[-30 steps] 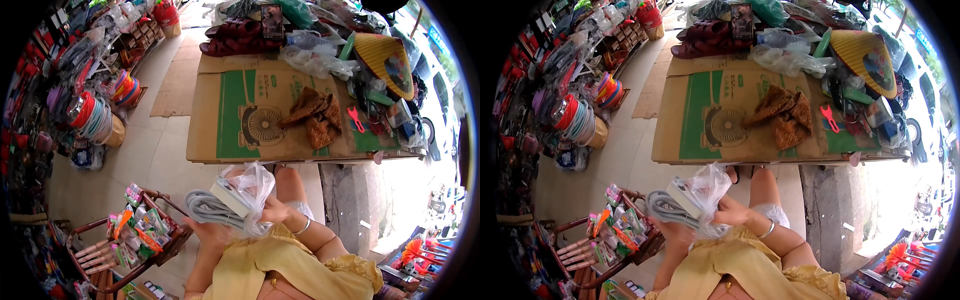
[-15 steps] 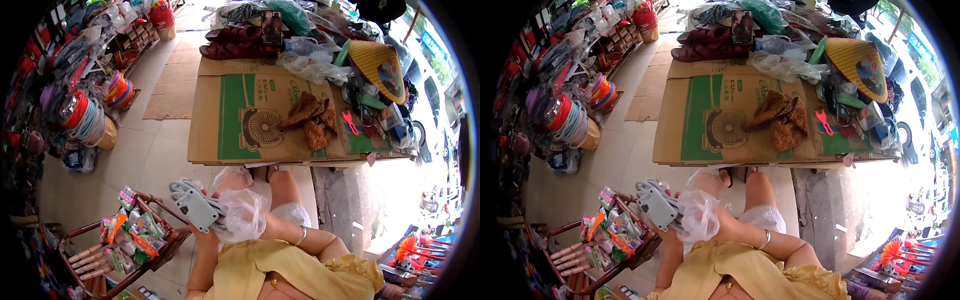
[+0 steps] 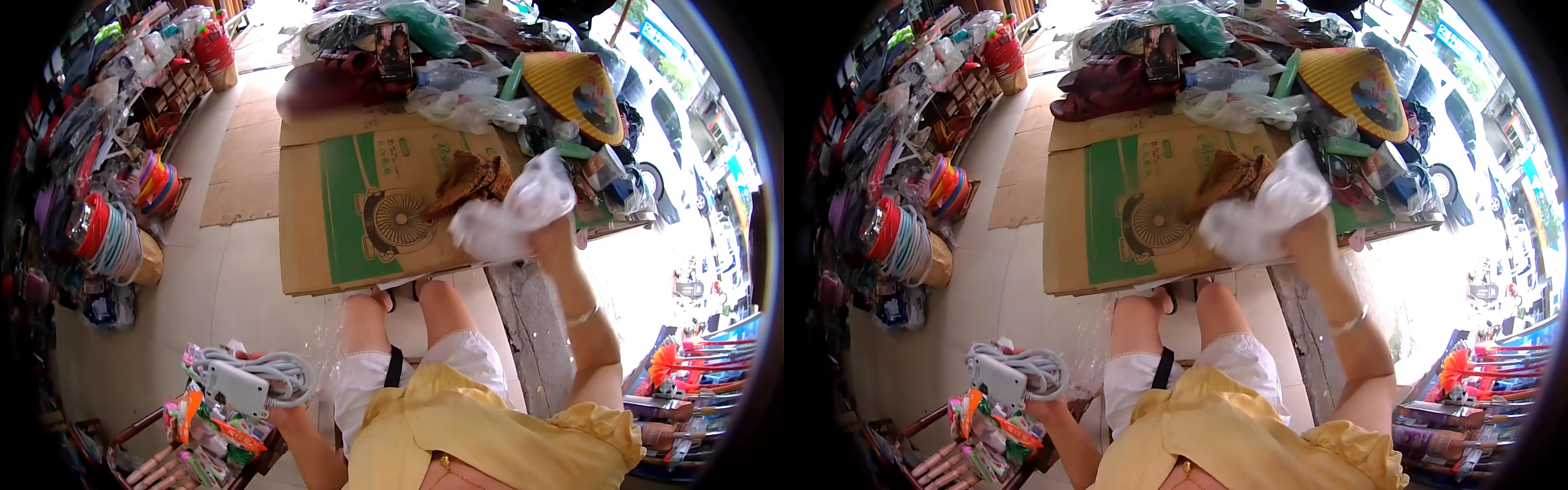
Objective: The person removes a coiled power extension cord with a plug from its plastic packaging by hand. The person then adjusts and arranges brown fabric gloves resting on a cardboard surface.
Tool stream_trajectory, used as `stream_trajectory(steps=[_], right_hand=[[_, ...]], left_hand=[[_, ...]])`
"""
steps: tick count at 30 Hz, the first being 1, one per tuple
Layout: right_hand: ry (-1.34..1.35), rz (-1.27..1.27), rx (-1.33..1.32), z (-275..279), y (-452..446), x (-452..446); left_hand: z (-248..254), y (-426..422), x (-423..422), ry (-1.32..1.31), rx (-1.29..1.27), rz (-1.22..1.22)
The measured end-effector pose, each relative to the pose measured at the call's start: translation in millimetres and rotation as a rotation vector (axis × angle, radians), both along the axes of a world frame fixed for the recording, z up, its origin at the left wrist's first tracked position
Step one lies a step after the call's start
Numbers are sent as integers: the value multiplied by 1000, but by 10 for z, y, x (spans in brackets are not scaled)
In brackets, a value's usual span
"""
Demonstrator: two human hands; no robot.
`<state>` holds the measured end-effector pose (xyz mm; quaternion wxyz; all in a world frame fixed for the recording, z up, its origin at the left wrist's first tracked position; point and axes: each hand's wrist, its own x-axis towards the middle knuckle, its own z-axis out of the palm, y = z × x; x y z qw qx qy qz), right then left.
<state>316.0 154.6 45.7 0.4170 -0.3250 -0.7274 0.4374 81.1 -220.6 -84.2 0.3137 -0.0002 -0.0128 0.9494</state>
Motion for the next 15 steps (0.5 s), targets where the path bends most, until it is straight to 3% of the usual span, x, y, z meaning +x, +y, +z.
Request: stream_trajectory(steps=[3, 5, 7, 9, 11, 13, 14, 15], right_hand=[[185, -4, -15, 174, 892, -133], [202, -268, -18, 355, 1180, -385], [-131, -443, 241, 319, 1707, -498], [-130, -532, 556, 235, 1997, -722], [-129, -526, 580, 13, 2362, -818], [-389, -444, 781, -45, 2421, -957], [-604, -296, 677, -16, 2422, -967], [-607, -297, 677, -58, 2459, -993]], left_hand=[[-2, -33, -16, 37, -76, 54], [-193, -114, -62, -19, -51, 82], [-167, -88, -52, 30, -114, 128], [-158, -83, -64, 161, -139, 98], [-103, -72, -49, 155, -384, 226], [-105, -79, -62, 132, -428, 257], [-123, -64, -80, 125, -443, 270], [-130, -51, -95, 121, -454, 280]])
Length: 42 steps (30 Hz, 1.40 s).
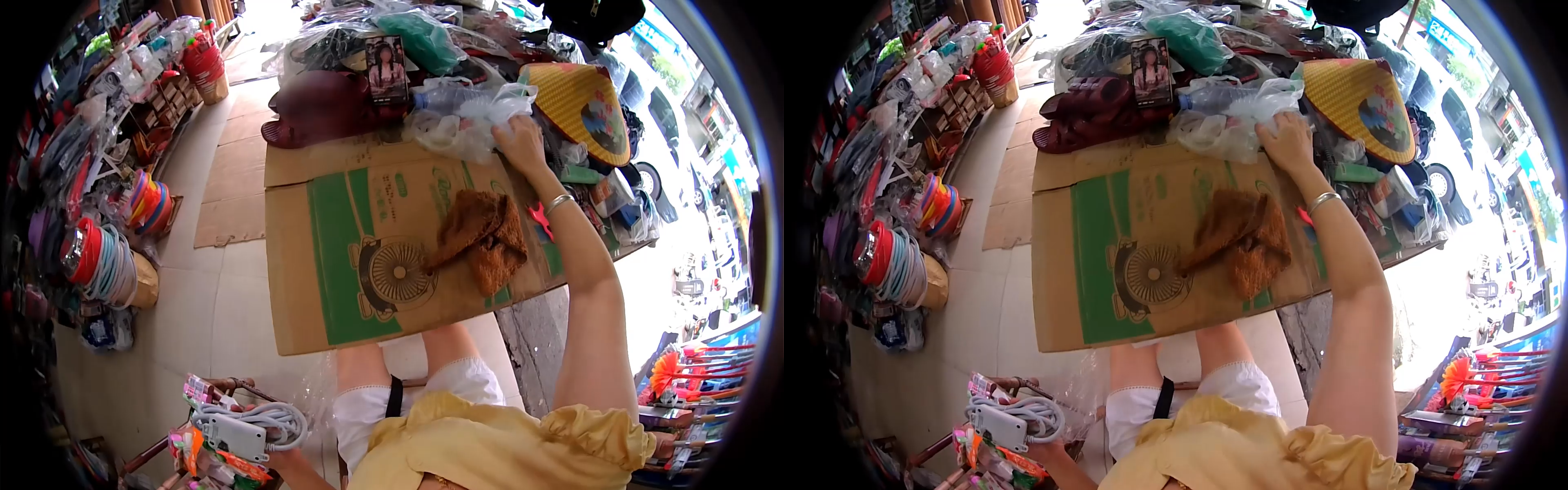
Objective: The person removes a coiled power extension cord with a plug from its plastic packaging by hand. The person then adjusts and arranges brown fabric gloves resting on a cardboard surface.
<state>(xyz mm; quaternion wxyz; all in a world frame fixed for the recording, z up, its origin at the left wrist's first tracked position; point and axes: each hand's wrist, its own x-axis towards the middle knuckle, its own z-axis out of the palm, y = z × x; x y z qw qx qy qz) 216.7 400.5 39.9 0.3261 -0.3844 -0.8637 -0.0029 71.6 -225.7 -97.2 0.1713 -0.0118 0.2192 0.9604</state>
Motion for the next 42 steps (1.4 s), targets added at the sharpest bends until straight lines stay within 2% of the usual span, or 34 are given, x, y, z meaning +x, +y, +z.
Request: stream_trajectory(steps=[2, 6, 7, 10, 14, 16, 17, 18, 21, 25, 28, 30, 32, 34, 38, 40, 42], right_hand=[[-174, -230, 123, -128, 112, -81], [-219, -361, -55, -105, 447, -104], [-319, -419, -123, -62, 447, -122], [-398, -454, -41, 93, 325, -220], [-414, -401, -72, 108, 596, -297], [9, -382, -82, -54, 802, -294], [108, -370, 66, -98, 798, -304], [115, -360, 59, -93, 827, -307], [-221, -360, -247, -9, 870, -285], [-328, -328, -318, 38, 819, -224], [-199, -160, -371, 42, 754, -73], [117, -45, -100, 17, 602, 57], [153, -44, -8, -7, 433, 173], [378, 217, -114, 6, 207, 301], [393, 404, -344, 49, -698, 650], [442, 476, -465, 9, -1152, 832], [496, 607, -525, -170, -1389, 986]], left_hand=[[-23, 41, -3, -4, -22, 33], [-19, 125, -27, -11, -64, 67], [-17, 157, -36, -14, -70, 68], [-7, 257, -71, -22, -92, 88], [27, 316, -55, -24, -100, 118], [47, 335, -53, -22, -107, 132], [64, 341, -48, -21, -111, 135], [76, 341, -41, -21, -111, 142], [119, 344, -27, -15, -107, 158], [173, 338, 2, -2, -81, 152], [242, 364, 50, 116, -146, 107], [290, 404, 82, 107, -43, 42], [352, 456, 112, 103, 56, -23], [451, 512, 147, 107, 157, -87], [739, 624, 331, 189, 98, -135], [875, 741, 403, 122, 137, -157], [921, 816, 527, 255, 34, -82]])
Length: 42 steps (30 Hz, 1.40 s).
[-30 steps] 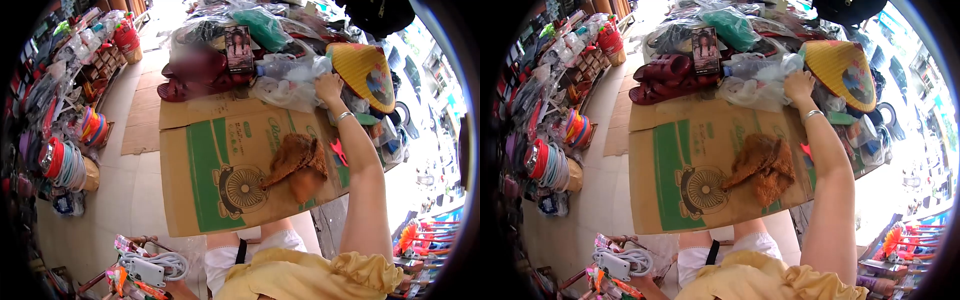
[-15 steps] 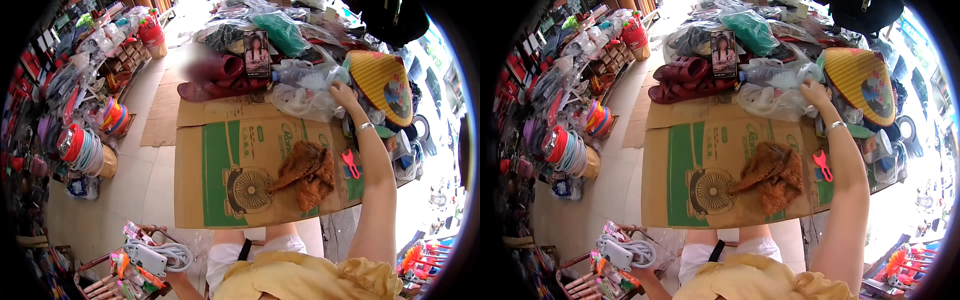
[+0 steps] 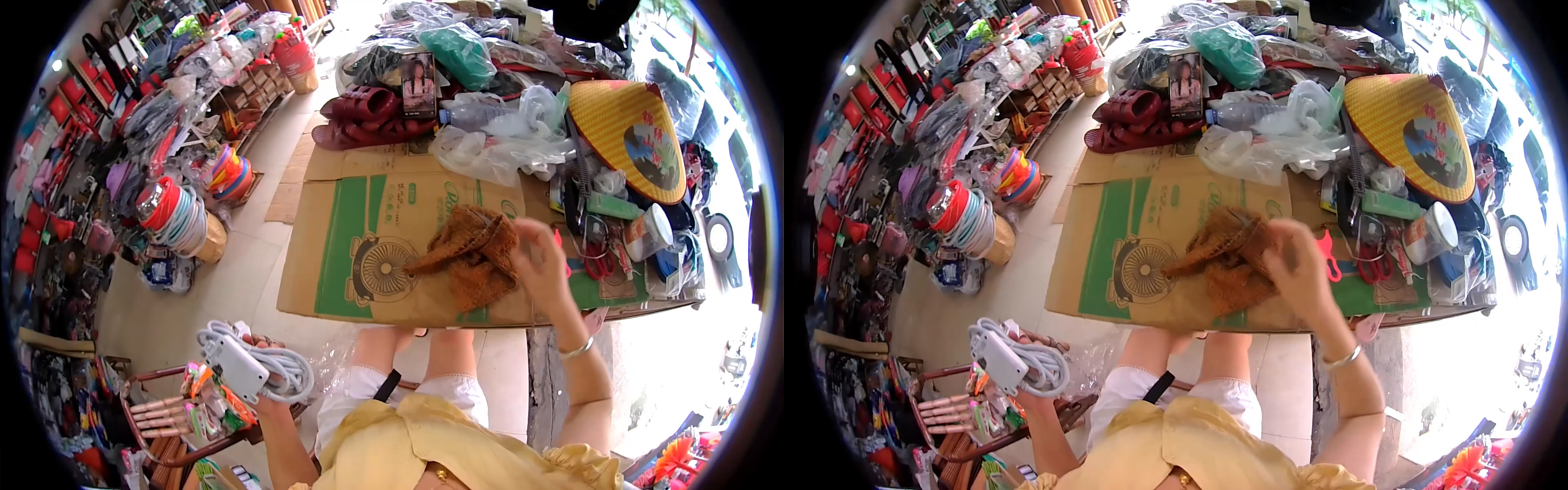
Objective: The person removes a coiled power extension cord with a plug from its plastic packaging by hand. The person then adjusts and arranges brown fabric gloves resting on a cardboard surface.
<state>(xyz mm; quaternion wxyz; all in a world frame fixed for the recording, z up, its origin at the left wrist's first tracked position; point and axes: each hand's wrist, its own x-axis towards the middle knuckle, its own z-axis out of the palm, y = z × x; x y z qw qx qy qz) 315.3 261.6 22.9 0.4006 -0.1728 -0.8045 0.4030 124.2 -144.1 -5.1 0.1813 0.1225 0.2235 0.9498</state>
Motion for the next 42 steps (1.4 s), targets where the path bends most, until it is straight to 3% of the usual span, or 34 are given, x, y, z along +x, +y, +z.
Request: stream_trajectory(steps=[2, 3, 4, 7, 13, 19, 33, 36, 38, 40, 42], right_hand=[[-47, 37, -188, -49, -280, 158], [64, 108, -242, -184, -336, 175], [58, 113, -110, -256, -349, 211], [80, 90, -36, -349, -413, 284], [216, 102, -158, -472, -366, 340], [261, 116, -172, -448, -346, 394], [342, 112, -177, -514, -359, 346], [398, 85, -51, -404, -469, 346], [434, 222, -38, -248, -653, 346], [382, 467, -280, -240, -876, 321], [170, 679, -393, -153, -1070, 256]], left_hand=[[-57, -24, 94, 21, 15, -86], [-13, 21, 148, 20, 11, -164], [33, 78, 198, 18, 5, -242], [266, 379, 453, 59, -33, -202], [243, 583, 597, 29, 99, -364], [102, 657, 574, 72, 69, -282], [99, 771, 641, 132, 31, -340], [19, 637, 582, 32, 24, -285], [215, 744, 726, 36, -58, -369], [150, 709, 725, 71, -79, -357], [83, 667, 729, 161, -192, -393]])
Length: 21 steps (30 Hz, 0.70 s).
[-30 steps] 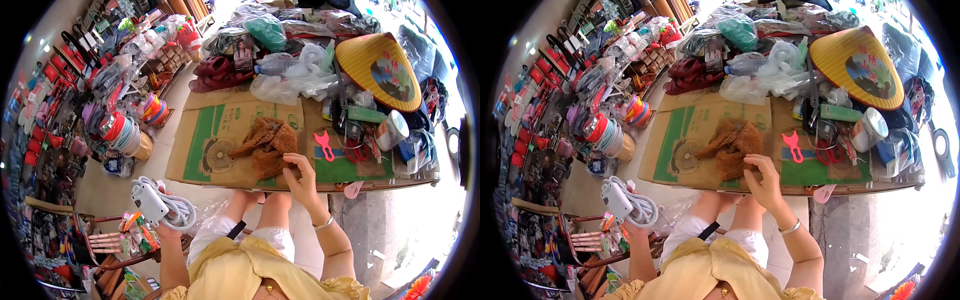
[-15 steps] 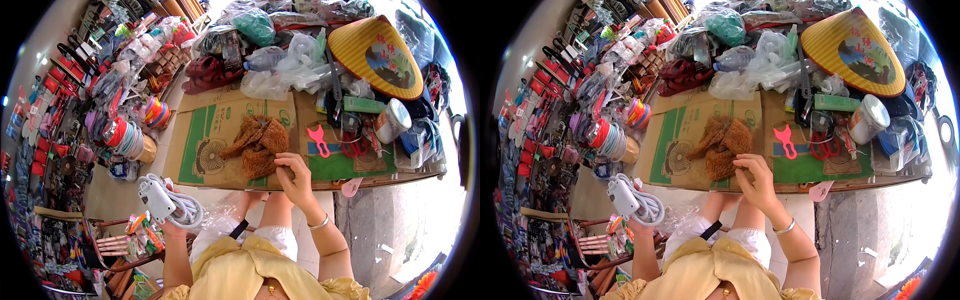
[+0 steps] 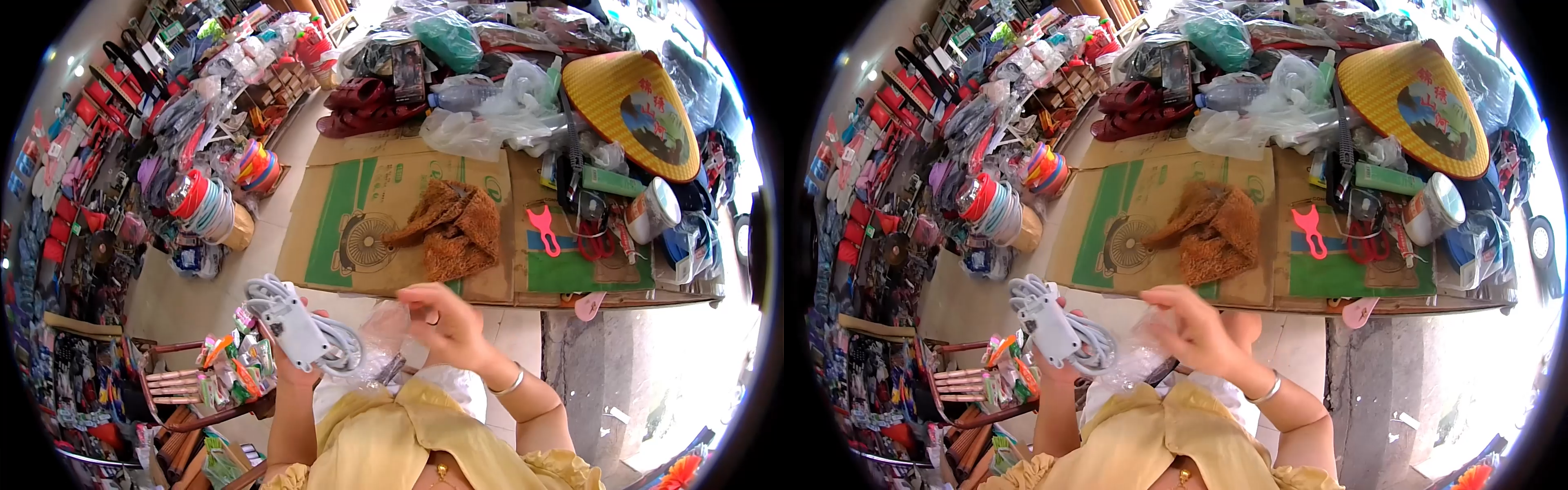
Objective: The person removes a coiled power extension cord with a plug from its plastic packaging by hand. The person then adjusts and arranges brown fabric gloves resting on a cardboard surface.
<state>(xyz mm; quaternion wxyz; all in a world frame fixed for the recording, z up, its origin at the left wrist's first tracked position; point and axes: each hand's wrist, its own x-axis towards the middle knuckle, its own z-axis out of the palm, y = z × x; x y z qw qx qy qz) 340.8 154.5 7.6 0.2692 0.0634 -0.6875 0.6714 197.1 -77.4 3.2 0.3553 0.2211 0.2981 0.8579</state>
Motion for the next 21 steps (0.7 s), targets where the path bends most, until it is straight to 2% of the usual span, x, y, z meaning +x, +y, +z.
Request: stream_trajectory(steps=[1, 2, 3, 4, 5, 6, 8, 9, 11, 13, 14, 15, 16, 18, 21], right_hand=[[-2, 3, 8, 10, -108, -70], [-29, 136, -63, -10, -221, -161], [-58, 268, -135, -46, -324, -247], [-60, 270, -126, -119, -423, -329], [-117, 360, -210, -215, -519, -408], [-177, 448, -295, -257, -592, -462], [-262, 493, -365, -218, -646, -530], [-324, 557, -374, -210, -651, -550], [-410, 605, -362, -245, -725, -616], [-384, 628, -369, -306, -784, -716], [-348, 658, -377, -312, -807, -760], [-339, 707, -540, -278, -832, -799], [-349, 696, -535, -226, -877, -842], [-409, 698, -541, -104, -994, -931], [-422, 620, -424, -197, -1250, -1113]], left_hand=[[2, 10, 73, 28, -104, 117], [-36, -12, 89, 26, -96, 121], [-98, -44, 79, -20, -215, 106], [-178, -87, 56, -66, -333, 89], [-335, -152, 18, 139, -575, 174], [-142, -90, 81, 283, -774, 96], [-164, -96, 176, 352, -656, 54], [-218, -133, 193, 191, -630, 60], [-315, -236, 101, 194, -592, 1], [-348, -343, 23, 196, -555, -65], [-348, -407, -10, 278, -612, -104], [-344, -465, -39, 361, -665, -142], [-339, -526, -80, 354, -653, -150], [-338, -643, -193, 459, -802, -226], [-408, -798, -338, 428, -709, -211]])
